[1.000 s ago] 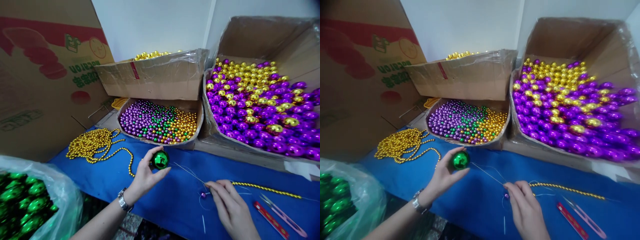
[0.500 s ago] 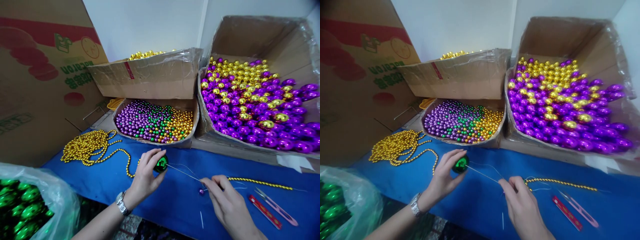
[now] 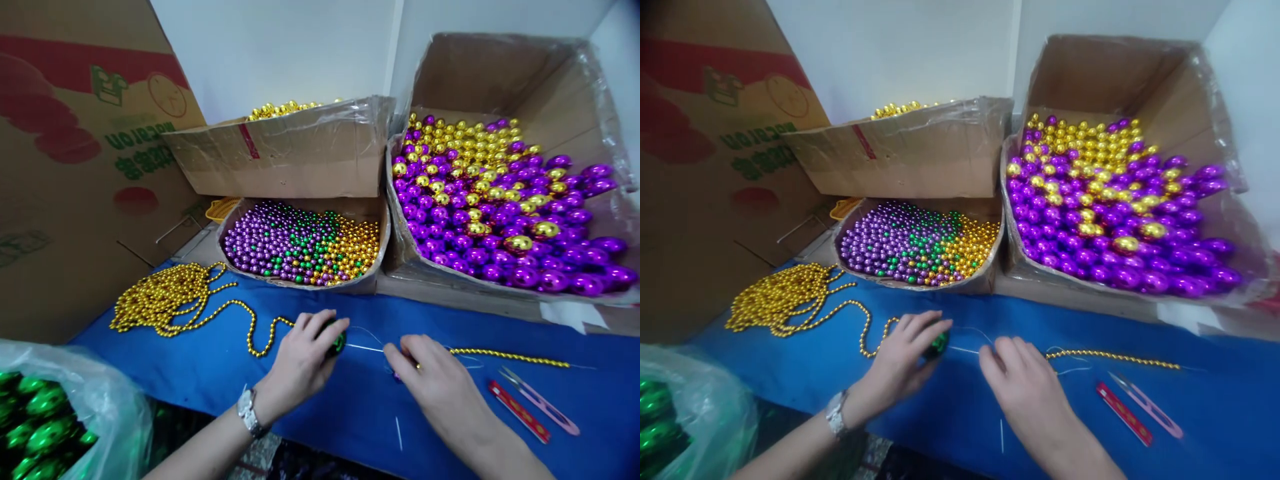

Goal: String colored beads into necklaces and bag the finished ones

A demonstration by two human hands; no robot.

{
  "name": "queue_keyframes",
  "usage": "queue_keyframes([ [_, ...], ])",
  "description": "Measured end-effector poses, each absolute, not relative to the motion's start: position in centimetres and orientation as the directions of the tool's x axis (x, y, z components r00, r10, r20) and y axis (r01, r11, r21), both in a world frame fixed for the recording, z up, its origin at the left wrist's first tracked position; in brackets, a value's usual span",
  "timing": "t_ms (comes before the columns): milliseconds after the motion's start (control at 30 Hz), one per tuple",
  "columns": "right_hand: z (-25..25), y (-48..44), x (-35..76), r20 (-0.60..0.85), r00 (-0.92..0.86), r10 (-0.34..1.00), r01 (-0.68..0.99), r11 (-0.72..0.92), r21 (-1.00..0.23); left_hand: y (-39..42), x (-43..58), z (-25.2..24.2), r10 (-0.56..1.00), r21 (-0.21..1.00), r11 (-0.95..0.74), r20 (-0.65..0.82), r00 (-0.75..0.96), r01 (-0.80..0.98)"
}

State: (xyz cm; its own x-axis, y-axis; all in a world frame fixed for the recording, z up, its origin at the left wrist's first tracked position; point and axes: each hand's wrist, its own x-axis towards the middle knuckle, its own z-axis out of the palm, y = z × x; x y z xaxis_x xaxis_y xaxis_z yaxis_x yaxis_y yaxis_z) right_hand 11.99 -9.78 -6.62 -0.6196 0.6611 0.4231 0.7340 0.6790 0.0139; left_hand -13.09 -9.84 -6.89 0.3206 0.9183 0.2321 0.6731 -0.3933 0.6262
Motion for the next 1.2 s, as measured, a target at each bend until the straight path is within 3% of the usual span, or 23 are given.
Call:
queue_keyframes([
  [67, -7.2, -10.2, 12.6, 0.437, -0.543, 0.717, 0.749, 0.649, -0.134, -9.5, -13.3, -6.6, 0.967, 0.812, -0.253, 0.196, 0.162, 0.526],
  [133, -7.9, -10.8, 13.0, 0.452, -0.448, 0.772, 0.727, 0.609, -0.319, -9.1, -13.4, -6.3, 0.998, 0.984, -0.040, 0.032, 0.048, 0.172],
  [167, -8.2, -11.1, 13.1, 0.448, -0.419, 0.789, 0.693, 0.597, -0.404, -9.0, -13.5, -6.2, 0.997, 0.997, 0.067, -0.065, 0.044, -0.048],
  [233, -8.9, -11.8, 12.9, 0.429, -0.401, 0.809, 0.617, 0.585, -0.526, -8.8, -13.4, -6.2, 0.978, 0.887, 0.208, -0.191, 0.081, -0.412],
  [333, -10.0, -12.8, 12.5, 0.404, -0.382, 0.831, 0.575, 0.556, -0.600, -8.8, -13.1, -6.3, 0.961, 0.714, 0.258, -0.261, 0.095, -0.651],
  [433, -10.8, -13.4, 12.1, 0.383, -0.366, 0.848, 0.568, 0.530, -0.630, -9.0, -12.8, -6.3, 0.949, 0.654, 0.275, -0.303, 0.089, -0.705],
  [800, -11.5, -13.6, 11.7, 0.360, -0.376, 0.854, 0.542, 0.517, -0.662, -9.9, -12.4, -6.6, 0.963, 0.641, 0.254, -0.241, 0.124, -0.724],
  [1000, -11.6, -13.7, 11.9, 0.378, -0.366, 0.850, 0.547, 0.525, -0.651, -9.9, -12.4, -6.5, 0.965, 0.652, 0.243, -0.238, 0.111, -0.718],
  [1200, -11.7, -13.4, 11.4, 0.349, -0.360, 0.865, 0.501, 0.496, -0.709, -10.4, -11.8, -6.5, 0.976, 0.727, 0.216, -0.138, 0.169, -0.652],
])
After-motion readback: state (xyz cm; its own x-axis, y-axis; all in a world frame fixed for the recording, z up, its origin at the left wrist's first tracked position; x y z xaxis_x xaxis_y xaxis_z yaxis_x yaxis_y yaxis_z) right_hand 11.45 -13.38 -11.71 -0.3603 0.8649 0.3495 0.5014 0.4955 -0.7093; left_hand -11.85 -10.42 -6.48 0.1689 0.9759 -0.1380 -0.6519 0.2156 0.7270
